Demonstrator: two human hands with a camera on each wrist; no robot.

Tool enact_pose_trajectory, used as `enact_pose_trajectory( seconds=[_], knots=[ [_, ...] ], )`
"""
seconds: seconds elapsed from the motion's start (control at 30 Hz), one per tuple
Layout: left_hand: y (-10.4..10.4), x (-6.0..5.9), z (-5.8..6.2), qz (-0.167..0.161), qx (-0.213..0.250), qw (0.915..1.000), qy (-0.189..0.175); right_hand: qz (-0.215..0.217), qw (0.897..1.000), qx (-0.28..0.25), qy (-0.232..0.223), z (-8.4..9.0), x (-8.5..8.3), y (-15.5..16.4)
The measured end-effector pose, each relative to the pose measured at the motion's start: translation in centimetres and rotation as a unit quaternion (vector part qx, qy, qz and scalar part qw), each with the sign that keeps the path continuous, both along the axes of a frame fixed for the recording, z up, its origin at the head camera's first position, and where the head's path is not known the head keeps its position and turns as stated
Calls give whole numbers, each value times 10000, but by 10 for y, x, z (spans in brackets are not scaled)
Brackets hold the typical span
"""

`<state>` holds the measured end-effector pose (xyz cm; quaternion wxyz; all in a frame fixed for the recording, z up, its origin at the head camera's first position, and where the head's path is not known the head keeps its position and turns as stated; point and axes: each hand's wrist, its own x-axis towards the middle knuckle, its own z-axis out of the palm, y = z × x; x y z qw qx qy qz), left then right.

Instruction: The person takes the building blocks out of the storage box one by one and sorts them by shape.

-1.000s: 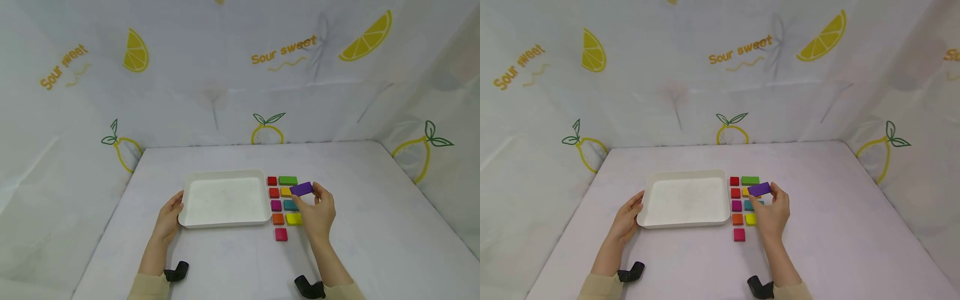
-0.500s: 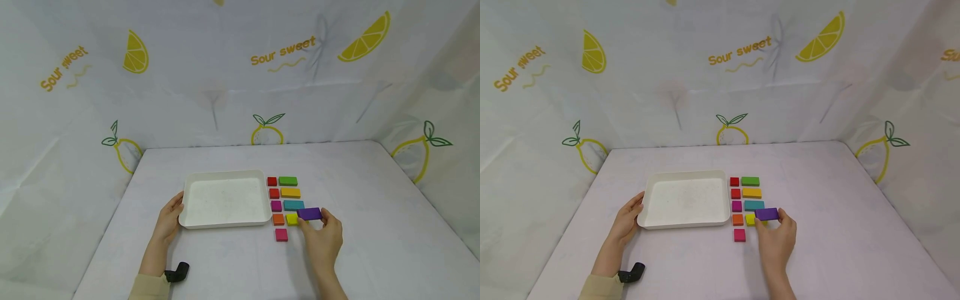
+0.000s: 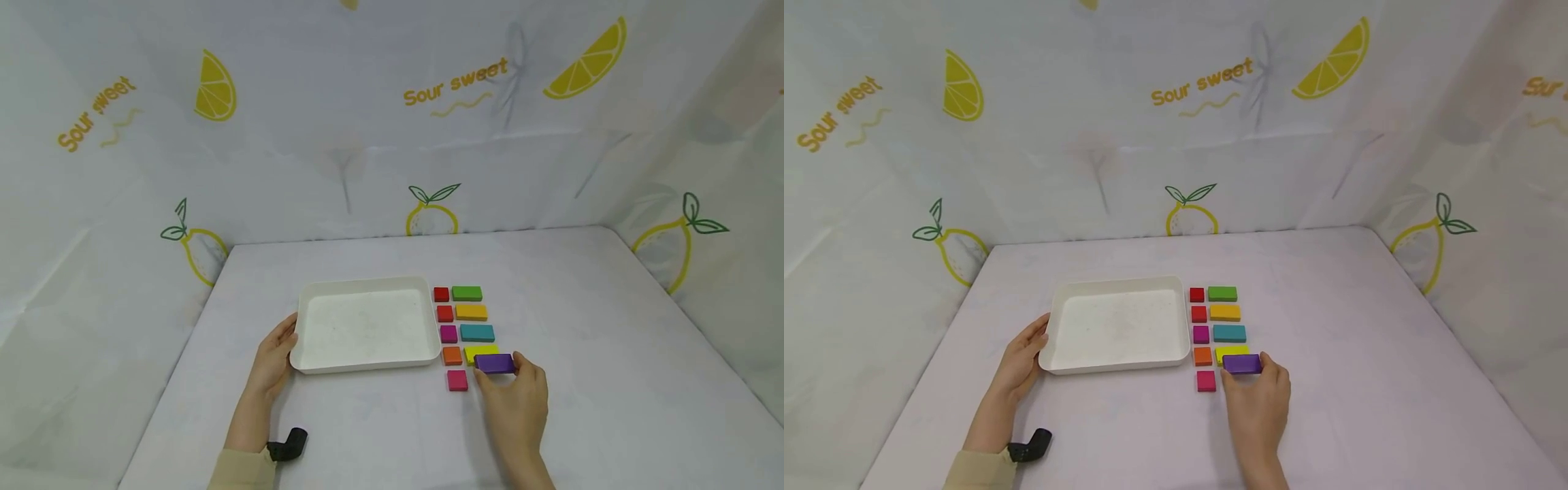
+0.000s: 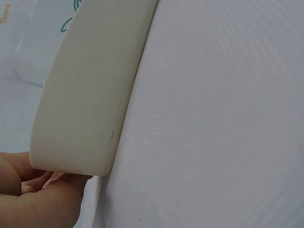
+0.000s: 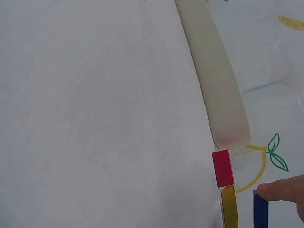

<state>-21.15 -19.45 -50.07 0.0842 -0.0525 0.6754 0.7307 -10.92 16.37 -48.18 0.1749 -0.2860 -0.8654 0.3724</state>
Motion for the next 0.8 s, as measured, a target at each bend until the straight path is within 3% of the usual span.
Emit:
enact_pose_trajectory(
  seconds=[0.23,0.8],
  knots=[
    [1,0,1,-41,-12,10000,19,44,9997,215,-65,-4,5,0],
    [1,0,0,-28,-73,10000,53,17,9992,167,-365,-16,8,0]
  ],
)
